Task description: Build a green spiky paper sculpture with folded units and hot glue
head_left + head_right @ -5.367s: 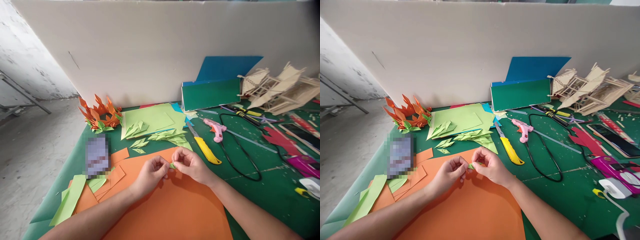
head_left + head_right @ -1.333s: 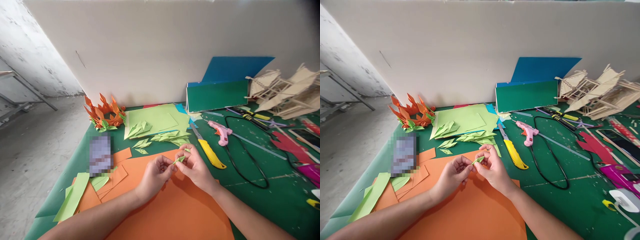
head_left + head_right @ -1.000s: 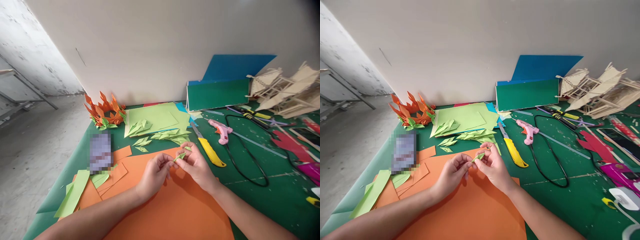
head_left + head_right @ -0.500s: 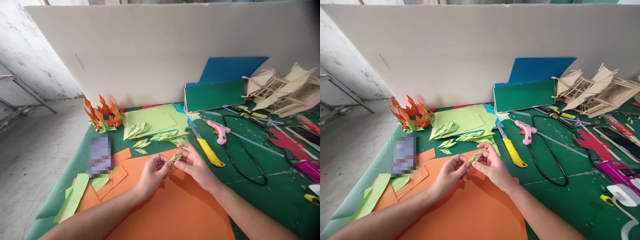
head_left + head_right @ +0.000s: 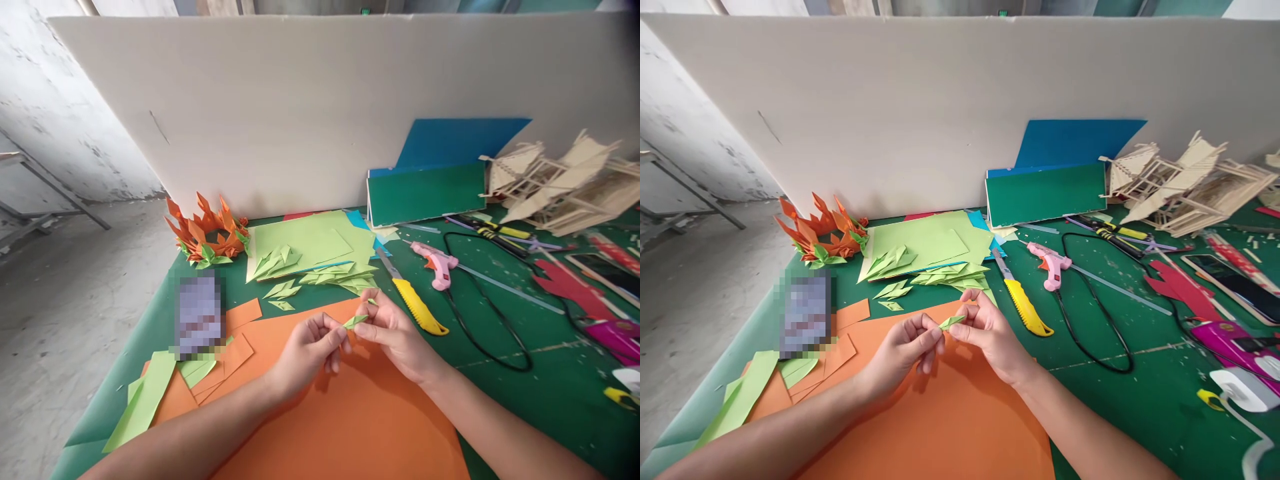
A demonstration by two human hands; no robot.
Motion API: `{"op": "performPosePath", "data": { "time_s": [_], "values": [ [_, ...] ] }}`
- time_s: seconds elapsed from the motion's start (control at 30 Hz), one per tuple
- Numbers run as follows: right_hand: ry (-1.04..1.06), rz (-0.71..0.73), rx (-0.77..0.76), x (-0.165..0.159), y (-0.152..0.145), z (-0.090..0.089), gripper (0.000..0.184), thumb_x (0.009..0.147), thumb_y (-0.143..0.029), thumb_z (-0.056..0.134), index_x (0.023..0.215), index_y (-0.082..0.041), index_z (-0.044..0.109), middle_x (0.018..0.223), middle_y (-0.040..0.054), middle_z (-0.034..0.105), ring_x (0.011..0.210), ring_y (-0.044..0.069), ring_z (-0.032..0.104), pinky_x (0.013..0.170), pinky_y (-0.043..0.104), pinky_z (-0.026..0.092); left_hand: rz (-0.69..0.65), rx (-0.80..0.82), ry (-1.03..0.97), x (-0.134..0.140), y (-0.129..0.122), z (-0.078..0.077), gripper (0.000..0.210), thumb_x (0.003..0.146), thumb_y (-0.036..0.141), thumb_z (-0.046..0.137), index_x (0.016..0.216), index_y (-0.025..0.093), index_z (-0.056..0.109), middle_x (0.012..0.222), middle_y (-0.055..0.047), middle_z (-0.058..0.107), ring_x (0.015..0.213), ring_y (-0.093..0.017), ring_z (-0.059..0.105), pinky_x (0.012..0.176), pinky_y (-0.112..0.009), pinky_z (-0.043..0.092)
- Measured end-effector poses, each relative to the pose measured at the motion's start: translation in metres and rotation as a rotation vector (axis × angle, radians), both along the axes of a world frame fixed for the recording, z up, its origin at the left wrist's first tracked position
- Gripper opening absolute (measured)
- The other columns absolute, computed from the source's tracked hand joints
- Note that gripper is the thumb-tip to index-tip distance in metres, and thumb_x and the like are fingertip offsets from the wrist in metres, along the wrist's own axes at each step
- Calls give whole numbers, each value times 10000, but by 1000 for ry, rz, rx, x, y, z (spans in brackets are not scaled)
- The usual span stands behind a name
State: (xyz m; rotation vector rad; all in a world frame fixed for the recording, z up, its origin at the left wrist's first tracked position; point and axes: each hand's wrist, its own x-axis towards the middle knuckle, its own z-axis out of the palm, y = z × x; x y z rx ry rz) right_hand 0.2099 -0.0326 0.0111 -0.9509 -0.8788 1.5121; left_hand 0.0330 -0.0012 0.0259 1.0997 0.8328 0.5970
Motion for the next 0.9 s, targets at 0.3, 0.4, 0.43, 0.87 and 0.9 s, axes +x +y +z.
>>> {"op": "performPosePath", "data": {
  "time_s": [0.3, 0.4, 0.43, 0.87, 0.9],
  "values": [
    [-226, 82, 24, -2, 3, -5, 301, 761, -375, 762, 996, -223, 653, 922, 7, 625, 822, 134, 592, 772, 275, 473, 34, 55, 54, -5, 4, -14, 340, 794, 457, 673, 769, 177, 481, 679, 0, 636, 441, -68, 487, 333, -163, 384],
    [-352, 85, 27, 0, 4, -7, 227, 775, -417, 738, 814, -198, 691, 750, 5, 648, 690, 131, 570, 639, 262, 460, -14, 87, 81, -7, 4, -16, 341, 812, 477, 655, 804, 172, 504, 729, -14, 652, 465, -79, 520, 346, -178, 423],
    [-373, 78, 32, 0, 4, -7, 231, 774, -422, 736, 777, -195, 695, 701, 2, 643, 653, 129, 554, 598, 258, 447, -20, 87, 87, -7, 3, -16, 340, 815, 480, 651, 815, 169, 514, 744, -19, 655, 465, -78, 521, 343, -179, 424],
    [-160, 51, 119, 3, 5, 0, 309, 894, -458, 596, 901, -189, 746, 834, 51, 716, 767, 152, 644, 794, 332, 506, 81, 30, 17, -2, 3, 0, 308, 828, 430, 661, 789, 151, 536, 696, 2, 637, 452, -45, 484, 456, -181, 415],
    [-167, 40, 124, 4, 5, -1, 304, 894, -452, 598, 885, -186, 744, 837, 53, 714, 767, 153, 645, 794, 333, 507, 85, 30, 17, -2, 3, 1, 305, 827, 424, 663, 784, 150, 536, 667, 9, 625, 445, -43, 477, 469, -184, 417]
  ]
}}
